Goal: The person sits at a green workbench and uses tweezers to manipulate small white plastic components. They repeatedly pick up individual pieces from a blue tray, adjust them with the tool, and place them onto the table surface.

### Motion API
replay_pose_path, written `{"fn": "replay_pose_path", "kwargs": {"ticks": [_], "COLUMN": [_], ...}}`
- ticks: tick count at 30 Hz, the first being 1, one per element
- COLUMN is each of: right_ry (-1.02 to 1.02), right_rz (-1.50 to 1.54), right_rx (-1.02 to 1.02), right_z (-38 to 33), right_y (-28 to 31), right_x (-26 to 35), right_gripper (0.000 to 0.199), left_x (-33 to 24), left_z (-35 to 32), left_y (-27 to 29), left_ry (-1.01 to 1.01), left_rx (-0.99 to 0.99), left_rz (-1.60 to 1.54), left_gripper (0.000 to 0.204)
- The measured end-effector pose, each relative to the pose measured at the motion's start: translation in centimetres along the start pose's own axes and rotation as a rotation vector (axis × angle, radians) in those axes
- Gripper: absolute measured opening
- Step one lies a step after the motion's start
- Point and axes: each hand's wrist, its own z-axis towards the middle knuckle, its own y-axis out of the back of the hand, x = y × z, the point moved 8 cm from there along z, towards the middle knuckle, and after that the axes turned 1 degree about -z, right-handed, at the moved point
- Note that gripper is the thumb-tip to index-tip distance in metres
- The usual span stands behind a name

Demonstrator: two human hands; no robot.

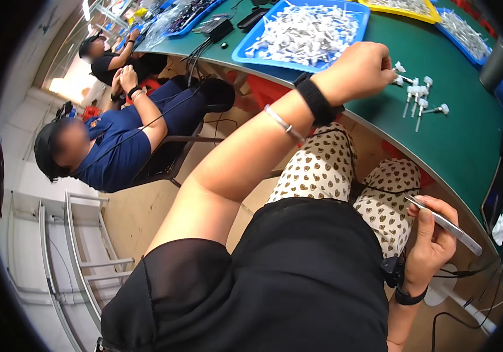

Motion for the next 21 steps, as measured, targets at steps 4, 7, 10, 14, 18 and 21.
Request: {"fn": "replay_pose_path", "kwargs": {"ticks": [4,7,10,14,18,21], "right_ry": [-0.007,-0.063,-0.102,-0.119,-0.093,-0.061], "right_rz": [0.083,0.159,0.136,0.19,0.165,0.086], "right_rx": [0.011,0.038,0.049,0.062,0.042,0.017], "right_z": [0.0,-0.2,-0.6,-0.4,-0.9,-1.4], "right_y": [-0.7,-1.8,-3.5,-5.1,-5.8,-5.7], "right_x": [-0.6,-1.1,-0.8,-0.5,-0.5,-0.7], "right_gripper": [0.014,0.014,0.015,0.015,0.015,0.014], "left_x": [-0.2,-2.0,-3.1,-3.9,-4.7,-4.5], "left_z": [-6.1,-12.1,-16.8,-20.2,-20.5,-20.4], "left_y": [0.4,-1.0,-2.4,-4.2,-3.8,-3.9], "left_ry": [0.186,0.375,0.429,0.449,0.413,0.336], "left_rx": [-0.005,0.125,0.172,0.184,0.176,0.116], "left_rz": [-0.574,-0.921,-0.948,-0.998,-0.947,-0.923], "left_gripper": [0.018,0.017,0.016,0.013,0.011,0.011]}}
